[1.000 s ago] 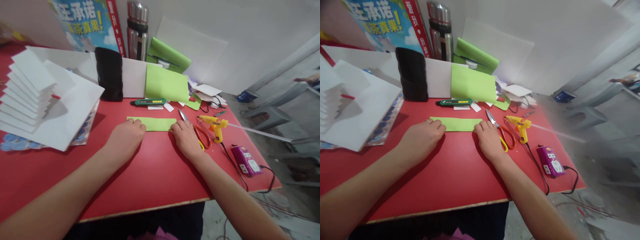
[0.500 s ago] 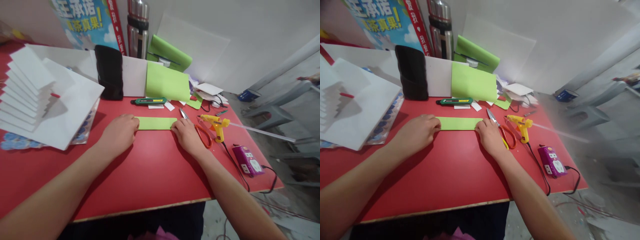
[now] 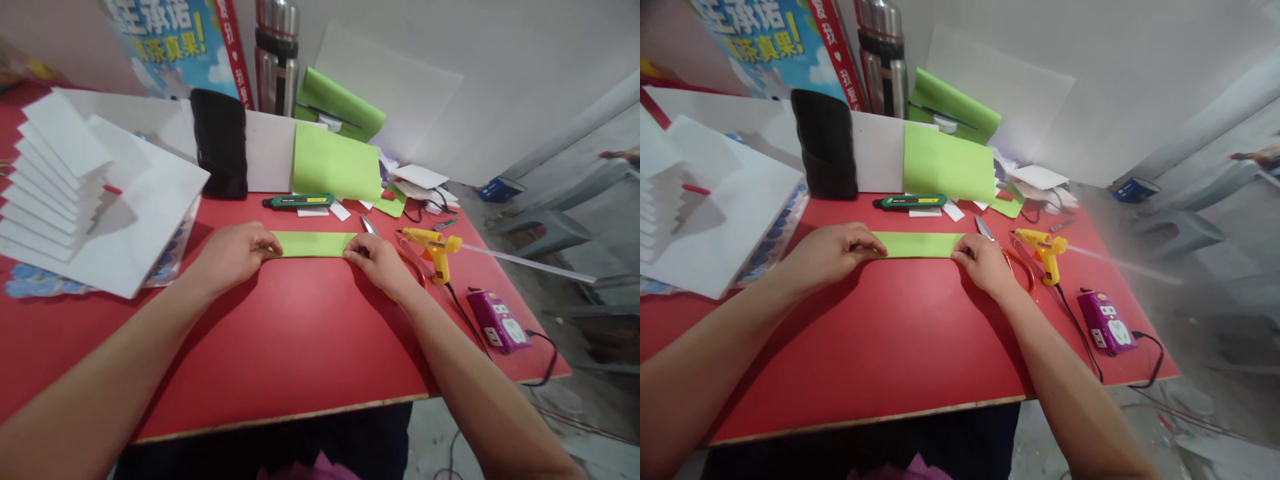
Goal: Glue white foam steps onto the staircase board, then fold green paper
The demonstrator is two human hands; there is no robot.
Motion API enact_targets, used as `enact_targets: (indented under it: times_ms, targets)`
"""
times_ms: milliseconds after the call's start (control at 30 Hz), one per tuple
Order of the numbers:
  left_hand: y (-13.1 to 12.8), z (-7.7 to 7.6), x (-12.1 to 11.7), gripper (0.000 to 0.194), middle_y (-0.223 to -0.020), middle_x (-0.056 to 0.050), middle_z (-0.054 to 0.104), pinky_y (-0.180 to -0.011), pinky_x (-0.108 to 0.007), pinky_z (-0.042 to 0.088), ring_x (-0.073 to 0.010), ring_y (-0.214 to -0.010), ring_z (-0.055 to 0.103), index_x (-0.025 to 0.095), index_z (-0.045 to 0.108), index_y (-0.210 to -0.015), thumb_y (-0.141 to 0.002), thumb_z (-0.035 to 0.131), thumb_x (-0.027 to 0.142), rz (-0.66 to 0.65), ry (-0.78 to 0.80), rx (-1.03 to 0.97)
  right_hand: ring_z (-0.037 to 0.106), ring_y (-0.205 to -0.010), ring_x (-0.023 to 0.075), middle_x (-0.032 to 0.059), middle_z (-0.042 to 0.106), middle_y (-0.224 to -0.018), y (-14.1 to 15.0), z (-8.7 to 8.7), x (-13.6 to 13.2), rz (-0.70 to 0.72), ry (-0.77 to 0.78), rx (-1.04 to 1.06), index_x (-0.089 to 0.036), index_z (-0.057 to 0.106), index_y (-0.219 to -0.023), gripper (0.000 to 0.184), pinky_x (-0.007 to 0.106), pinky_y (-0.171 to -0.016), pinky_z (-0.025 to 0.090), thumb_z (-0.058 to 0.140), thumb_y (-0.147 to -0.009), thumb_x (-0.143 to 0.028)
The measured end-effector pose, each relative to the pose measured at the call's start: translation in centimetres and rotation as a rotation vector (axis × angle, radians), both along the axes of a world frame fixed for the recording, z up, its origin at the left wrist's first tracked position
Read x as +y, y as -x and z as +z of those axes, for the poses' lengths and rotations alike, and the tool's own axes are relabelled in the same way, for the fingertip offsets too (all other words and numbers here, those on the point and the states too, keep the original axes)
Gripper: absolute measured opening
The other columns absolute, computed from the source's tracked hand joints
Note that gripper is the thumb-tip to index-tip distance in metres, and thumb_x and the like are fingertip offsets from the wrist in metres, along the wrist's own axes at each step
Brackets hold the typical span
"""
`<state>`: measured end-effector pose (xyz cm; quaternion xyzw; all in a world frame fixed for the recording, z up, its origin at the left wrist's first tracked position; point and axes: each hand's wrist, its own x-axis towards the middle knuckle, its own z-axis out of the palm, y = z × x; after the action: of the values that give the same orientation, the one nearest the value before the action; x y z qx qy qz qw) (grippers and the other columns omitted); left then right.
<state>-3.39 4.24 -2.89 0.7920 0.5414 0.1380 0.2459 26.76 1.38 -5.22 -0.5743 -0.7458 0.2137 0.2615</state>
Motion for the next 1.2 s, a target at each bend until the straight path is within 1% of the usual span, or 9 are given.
enact_targets:
  times_ms: [133, 200, 300, 400, 500, 567, 633, 933, 1200]
  targets:
    - [0.2, -0.4, 0.1, 0.029, -0.098, -0.005, 0.076, -0.075, -0.032, 0.046, -0.0220, -0.087, 0.069, 0.025, 0.085, -0.094, -0.089, 0.058, 0.035, -0.027, -0.015, -0.060, 0.059, -0.076, 0.0190, 0.0014, 0.068, -0.081, 0.0, 0.0, 0.2, -0.028, 0.054, 0.029, -0.022, 0.064, -0.080, 0.011, 0.033, -0.073, 0.041, 0.067, -0.090, -0.020]
    - [0.1, -0.4, 0.0, 0.034, -0.097, -0.007, 0.074, -0.076, -0.034, 0.046, -0.0229, -0.087, 0.068, 0.024, 0.086, -0.096, -0.091, 0.053, 0.028, -0.081, -0.064, 0.008, 0.059, -0.076, 0.0190, 0.0011, 0.067, -0.080, 0.1, -0.1, 0.3, -0.031, 0.049, 0.022, -0.022, 0.063, -0.080, 0.012, 0.033, -0.072, 0.041, 0.067, -0.090, -0.019]
    - [-0.3, 0.0, -0.5, 0.042, -0.098, -0.011, 0.072, -0.076, -0.037, 0.044, -0.0265, -0.090, 0.064, 0.022, 0.086, -0.100, -0.090, 0.046, 0.013, -0.185, -0.157, 0.200, 0.059, -0.078, 0.0203, 0.0024, 0.067, -0.082, 0.3, -0.3, 0.2, -0.021, -0.016, -0.038, -0.022, 0.062, -0.081, 0.012, 0.033, -0.073, 0.040, 0.066, -0.092, -0.017]
    - [-0.7, 0.6, -1.1, 0.044, -0.098, -0.013, 0.069, -0.075, -0.039, 0.041, -0.0281, -0.090, 0.060, 0.020, 0.085, -0.099, -0.088, 0.046, 0.004, -0.267, -0.235, 0.327, 0.060, -0.088, 0.0245, 0.0067, 0.070, -0.092, 0.5, -0.4, -0.5, -0.019, -0.163, -0.229, -0.021, 0.063, -0.088, 0.010, 0.036, -0.076, 0.038, 0.062, -0.097, -0.018]
    - [-1.1, 1.0, -1.6, 0.040, -0.094, -0.013, 0.066, -0.073, -0.039, 0.039, -0.0272, -0.086, 0.057, 0.016, 0.083, -0.096, -0.090, 0.046, 0.003, -0.318, -0.264, 0.371, 0.058, -0.096, 0.0286, 0.0110, 0.071, -0.101, 0.7, -0.4, -1.6, 0.012, -0.302, -0.512, -0.019, 0.067, -0.096, 0.018, 0.040, -0.080, 0.037, 0.051, -0.104, -0.015]
    - [-1.3, 1.2, -1.8, 0.037, -0.093, -0.013, 0.065, -0.072, -0.039, 0.038, -0.0273, -0.086, 0.057, 0.015, 0.082, -0.095, -0.093, 0.046, 0.004, -0.332, -0.259, 0.400, 0.056, -0.096, 0.0293, 0.0131, 0.070, -0.105, 0.7, -0.4, -2.1, 0.061, -0.341, -0.641, -0.017, 0.068, -0.100, 0.025, 0.042, -0.083, 0.037, 0.045, -0.104, -0.011]
    - [-1.5, 1.3, -1.9, 0.036, -0.092, -0.012, 0.064, -0.072, -0.039, 0.038, -0.0276, -0.086, 0.057, 0.014, 0.081, -0.093, -0.094, 0.046, 0.004, -0.335, -0.248, 0.427, 0.055, -0.096, 0.0292, 0.0142, 0.070, -0.108, 0.6, -0.4, -2.4, 0.100, -0.349, -0.689, -0.016, 0.069, -0.103, 0.028, 0.041, -0.085, 0.039, 0.042, -0.105, -0.010]
    - [-1.3, 1.0, -1.6, 0.032, -0.092, -0.011, 0.067, -0.074, -0.040, 0.040, -0.0280, -0.088, 0.060, 0.015, 0.079, -0.090, -0.096, 0.049, 0.008, -0.334, -0.272, 0.453, 0.053, -0.097, 0.0284, 0.0130, 0.066, -0.105, 0.2, -1.0, -1.8, 0.086, -0.330, -0.602, -0.018, 0.068, -0.104, 0.026, 0.040, -0.085, 0.040, 0.042, -0.106, -0.013]
    - [-1.5, 1.5, -1.7, 0.025, -0.090, -0.010, 0.068, -0.073, -0.036, 0.041, -0.0254, -0.086, 0.063, 0.016, 0.072, -0.085, -0.095, 0.049, 0.011, -0.217, -0.260, 0.404, 0.055, -0.096, 0.0290, 0.0127, 0.065, -0.105, 0.0, -1.1, -1.2, 0.065, -0.292, -0.557, -0.019, 0.066, -0.102, 0.023, 0.041, -0.084, 0.039, 0.044, -0.105, -0.014]
